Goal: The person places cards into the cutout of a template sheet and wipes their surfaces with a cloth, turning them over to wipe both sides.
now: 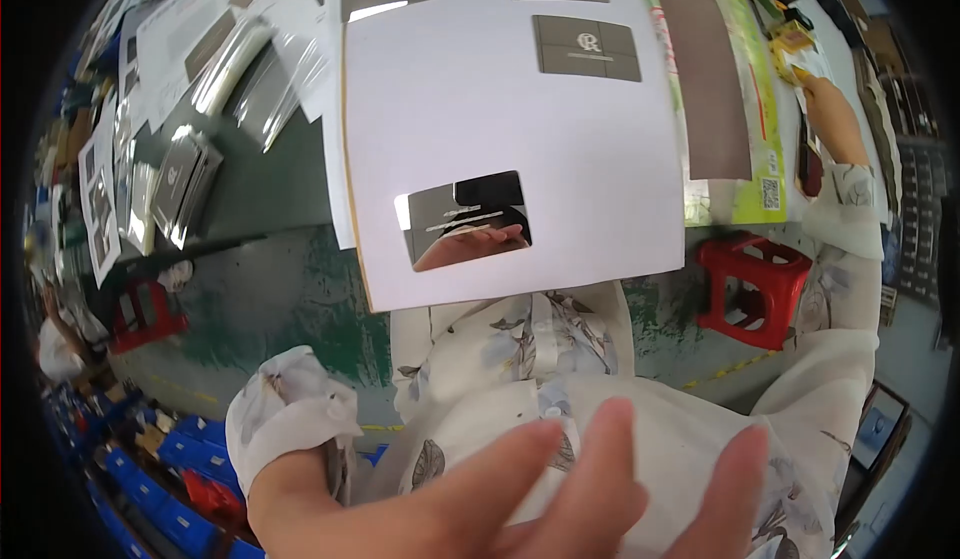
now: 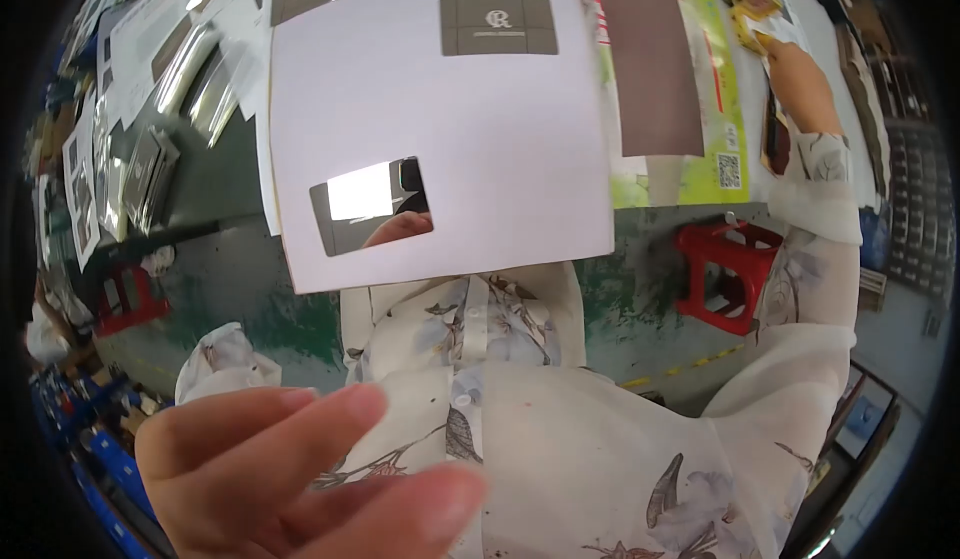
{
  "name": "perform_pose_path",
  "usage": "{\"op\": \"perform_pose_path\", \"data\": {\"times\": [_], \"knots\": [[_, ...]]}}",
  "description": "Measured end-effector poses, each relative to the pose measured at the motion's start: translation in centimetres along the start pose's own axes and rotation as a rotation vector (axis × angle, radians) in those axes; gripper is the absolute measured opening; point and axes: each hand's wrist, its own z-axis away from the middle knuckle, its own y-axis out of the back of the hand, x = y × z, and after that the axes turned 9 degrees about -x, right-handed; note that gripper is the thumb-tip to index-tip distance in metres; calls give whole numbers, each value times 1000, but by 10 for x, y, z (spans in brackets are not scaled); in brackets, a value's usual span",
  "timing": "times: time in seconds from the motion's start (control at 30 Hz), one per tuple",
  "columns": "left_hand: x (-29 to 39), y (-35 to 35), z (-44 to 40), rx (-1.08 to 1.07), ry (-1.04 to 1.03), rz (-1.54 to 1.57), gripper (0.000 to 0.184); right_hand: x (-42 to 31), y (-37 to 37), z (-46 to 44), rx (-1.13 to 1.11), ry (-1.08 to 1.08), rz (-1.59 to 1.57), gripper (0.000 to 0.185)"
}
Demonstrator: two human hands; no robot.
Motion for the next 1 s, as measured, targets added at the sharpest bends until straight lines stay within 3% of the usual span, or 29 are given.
{"op": "perform_pose_path", "data": {"times": [0.1, 0.2, 0.27, 0.33, 0.37, 0.43, 0.57, 0.7, 0.87, 1.0], "knots": [[-1, 3, 8, -19, 13, -37, 26, -54, 51, 29, 169, -3, 14, 28], [-5, 5, 10, -57, -13, -69, 25, -127, 95, 74, 396, 266, -174, 31], [-13, -1, 24, 52, -119, -71, 29, -177, 116, 106, 437, 403, -253, 34], [-8, 12, 38, -98, 226, 112, 36, -215, 125, 130, 446, 529, -371, 32], [-17, 13, 51, -132, 224, 243, 45, -227, 123, 139, 448, 596, -408, 29], [-17, 3, 42, -198, 561, 241, 25, -246, 114, 152, 411, 777, -455, 22], [-98, -94, 83, 447, 475, 193, 35, -279, 107, 173, 325, 992, -528, 16], [-101, -116, 86, 439, 553, 330, 40, -301, 101, 180, 336, 973, -558, 16], [-101, -125, 87, 422, 538, 236, 42, -338, 96, 177, 476, 983, -604, 13], [-100, -121, 87, 367, 546, 162, 44, -313, 102, 180, 332, 942, -544, 12]]}}
